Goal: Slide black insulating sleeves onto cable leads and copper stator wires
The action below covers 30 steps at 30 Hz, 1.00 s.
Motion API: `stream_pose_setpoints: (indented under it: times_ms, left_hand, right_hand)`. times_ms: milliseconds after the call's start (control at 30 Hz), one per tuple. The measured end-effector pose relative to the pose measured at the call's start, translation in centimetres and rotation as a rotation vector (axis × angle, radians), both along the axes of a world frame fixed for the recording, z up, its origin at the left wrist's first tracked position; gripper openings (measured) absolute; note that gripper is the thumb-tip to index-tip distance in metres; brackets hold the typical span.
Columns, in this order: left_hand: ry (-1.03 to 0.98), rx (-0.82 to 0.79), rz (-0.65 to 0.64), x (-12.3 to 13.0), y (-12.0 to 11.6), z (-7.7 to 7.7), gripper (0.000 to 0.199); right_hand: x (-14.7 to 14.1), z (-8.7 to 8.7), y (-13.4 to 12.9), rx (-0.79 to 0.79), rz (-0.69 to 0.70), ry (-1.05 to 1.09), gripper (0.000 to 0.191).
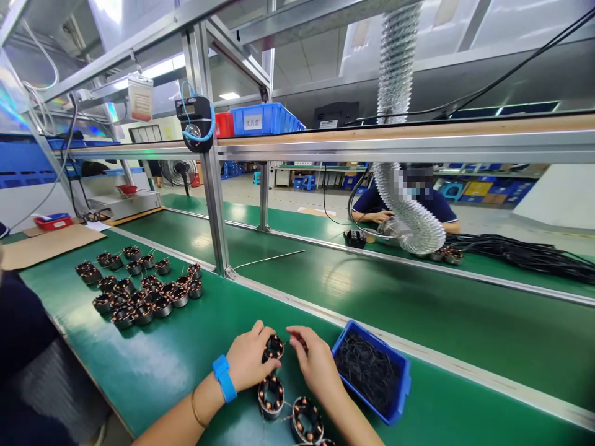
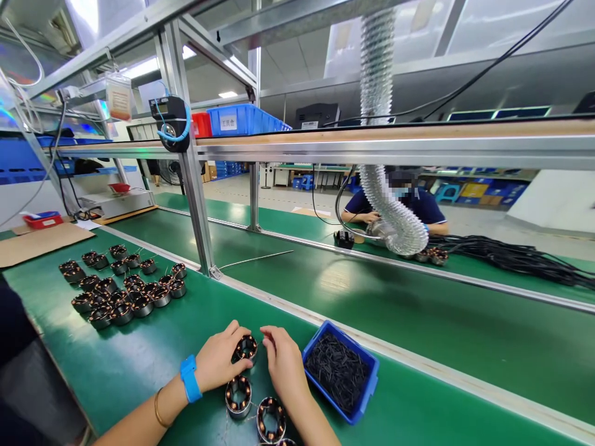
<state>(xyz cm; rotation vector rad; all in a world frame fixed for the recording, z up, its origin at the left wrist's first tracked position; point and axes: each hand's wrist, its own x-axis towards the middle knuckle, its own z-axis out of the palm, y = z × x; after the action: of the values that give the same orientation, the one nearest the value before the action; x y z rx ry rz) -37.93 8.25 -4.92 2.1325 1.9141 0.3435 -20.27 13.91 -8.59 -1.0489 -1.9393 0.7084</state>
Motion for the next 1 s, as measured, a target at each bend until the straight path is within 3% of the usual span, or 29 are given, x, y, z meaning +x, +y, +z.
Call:
stream_pose_setpoints:
  times_ms: [433,800,900,1000]
  left_hand:
    - [0.021,0.016,0.025,0.1,-0.3,0.0,0.048]
    - [-0.054,0.016,0.06,0.3,-0.4,-0.3,0.05]
    - [-0.087,0.026,0.05,-0.3,-0.2,-0.2,0.054]
    - [-0.156,-0.003,-0.053,-1.2,0.3,0.0,0.053]
  right_hand:
    - [0.3,0.4,0.7,-0.044,0.131,-0.066,0.031]
    - [0.1,0.2,-2.6,-0.04,0.236,-0.089,0.036]
    - [0.5,0.9,-2.1,-0.027,0.217,-0.077,0.036]
    - [2.1,2.1,-1.4,-0.009,0.11,-0.049,0.036]
